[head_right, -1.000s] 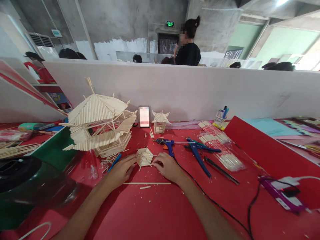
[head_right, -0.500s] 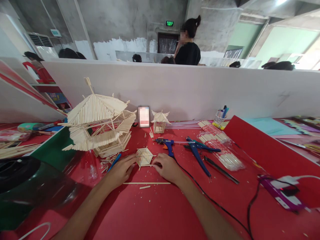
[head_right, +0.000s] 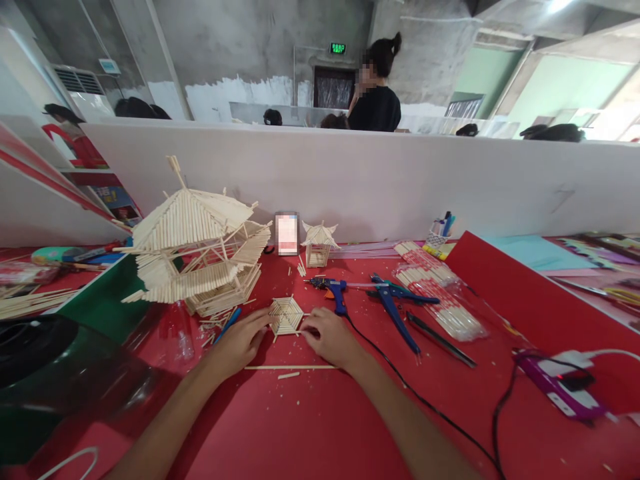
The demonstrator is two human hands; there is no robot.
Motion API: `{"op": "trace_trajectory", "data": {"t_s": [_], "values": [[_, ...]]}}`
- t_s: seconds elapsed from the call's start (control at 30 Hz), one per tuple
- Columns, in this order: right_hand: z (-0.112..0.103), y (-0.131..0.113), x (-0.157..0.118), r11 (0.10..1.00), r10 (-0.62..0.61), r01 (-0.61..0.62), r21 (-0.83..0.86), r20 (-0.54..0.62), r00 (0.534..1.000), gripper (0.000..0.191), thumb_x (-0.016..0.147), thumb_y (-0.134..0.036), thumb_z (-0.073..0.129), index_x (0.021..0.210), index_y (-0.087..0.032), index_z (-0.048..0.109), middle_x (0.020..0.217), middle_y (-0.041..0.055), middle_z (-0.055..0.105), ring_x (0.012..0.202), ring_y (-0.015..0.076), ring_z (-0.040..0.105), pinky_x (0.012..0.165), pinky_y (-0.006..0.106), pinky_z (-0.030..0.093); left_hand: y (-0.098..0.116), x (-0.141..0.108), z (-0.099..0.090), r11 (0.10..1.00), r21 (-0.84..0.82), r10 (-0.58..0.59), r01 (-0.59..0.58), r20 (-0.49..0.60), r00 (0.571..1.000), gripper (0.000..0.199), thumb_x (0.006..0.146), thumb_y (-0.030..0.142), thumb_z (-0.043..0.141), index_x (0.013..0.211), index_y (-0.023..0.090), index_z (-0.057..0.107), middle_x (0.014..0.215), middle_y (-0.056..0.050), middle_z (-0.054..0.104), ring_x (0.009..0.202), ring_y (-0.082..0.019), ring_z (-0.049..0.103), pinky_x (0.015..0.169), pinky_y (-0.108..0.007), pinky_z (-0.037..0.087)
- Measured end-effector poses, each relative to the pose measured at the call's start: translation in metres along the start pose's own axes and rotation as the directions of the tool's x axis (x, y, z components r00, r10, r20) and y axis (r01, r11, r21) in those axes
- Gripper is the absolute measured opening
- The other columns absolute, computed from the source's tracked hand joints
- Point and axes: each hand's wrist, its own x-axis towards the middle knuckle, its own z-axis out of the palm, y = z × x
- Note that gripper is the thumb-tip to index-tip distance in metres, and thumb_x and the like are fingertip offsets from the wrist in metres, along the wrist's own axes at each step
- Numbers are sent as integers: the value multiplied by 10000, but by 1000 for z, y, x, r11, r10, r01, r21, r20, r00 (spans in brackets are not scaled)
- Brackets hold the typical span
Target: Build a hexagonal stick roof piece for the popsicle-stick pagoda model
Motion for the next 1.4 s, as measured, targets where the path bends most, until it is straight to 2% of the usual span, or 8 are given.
{"op": "trace_trajectory", "data": {"t_s": [0.3, 0.5, 0.77, 0.93, 1.23, 1.4], "values": [[-1, -2, 2, 1000, -4, 4, -4, 23, 1000, 181, 814, -45, 627, 824, -208, 703, 820, 24, 636, 803, 162, 591, 750, 265, 451, 7, 3, -2, 999, -28, -22, 21, -19, 1000, 434, 895, 78, 415, 1229, 235, 644, 1351, -62, 608, 1251, -204, 564, 1081, -353, 454], [-2, -4, 3, 1000, -4, 5, -23, 20, 1000, 187, 807, -29, 636, 820, -203, 702, 815, 16, 625, 801, 153, 586, 741, 252, 444, 13, 6, 0, 999, -18, -46, 45, -38, 998, 256, 939, 194, 461, 1071, 219, 680, 1262, -84, 642, 1173, -220, 596, 1018, -355, 484], [0, -4, 3, 1000, -16, 16, -25, 0, 1000, 173, 810, -40, 626, 806, -203, 684, 803, 17, 624, 797, 160, 582, 739, 261, 444, 21, 12, 8, 990, 64, -123, 127, -61, 991, 205, 948, 300, 496, 1032, 203, 655, 1191, -101, 630, 1085, -252, 603, 937, -386, 483], [1, -5, 3, 999, -18, 18, -34, 0, 1000, 164, 818, -52, 628, 810, -208, 677, 794, 17, 621, 792, 162, 576, 727, 262, 438, 23, 14, 8, 985, 65, -157, 161, -63, 986, 152, 922, 261, 524, 1004, 202, 637, 1158, -91, 624, 1034, -243, 607, 899, -371, 478], [3, -11, 3, 998, -16, 17, -56, 8, 1000, 126, 832, -90, 642, 815, -210, 678, 793, 18, 608, 788, 165, 565, 716, 265, 432, 20, 12, 0, 990, 34, -139, 140, -45, 989, 98, 896, 216, 539, 948, 205, 621, 1096, -80, 622, 1006, -233, 609, 904, -350, 471], [6, -13, 3, 999, -24, 24, -37, 12, 1000, 93, 849, -123, 648, 826, -206, 681, 810, 28, 621, 814, 173, 571, 731, 272, 440, 17, 9, -8, 990, 27, -138, 138, -13, 990, 239, 862, 52, 434, 914, 204, 612, 1034, -61, 628, 938, -203, 615, 846, -310, 466]]}}
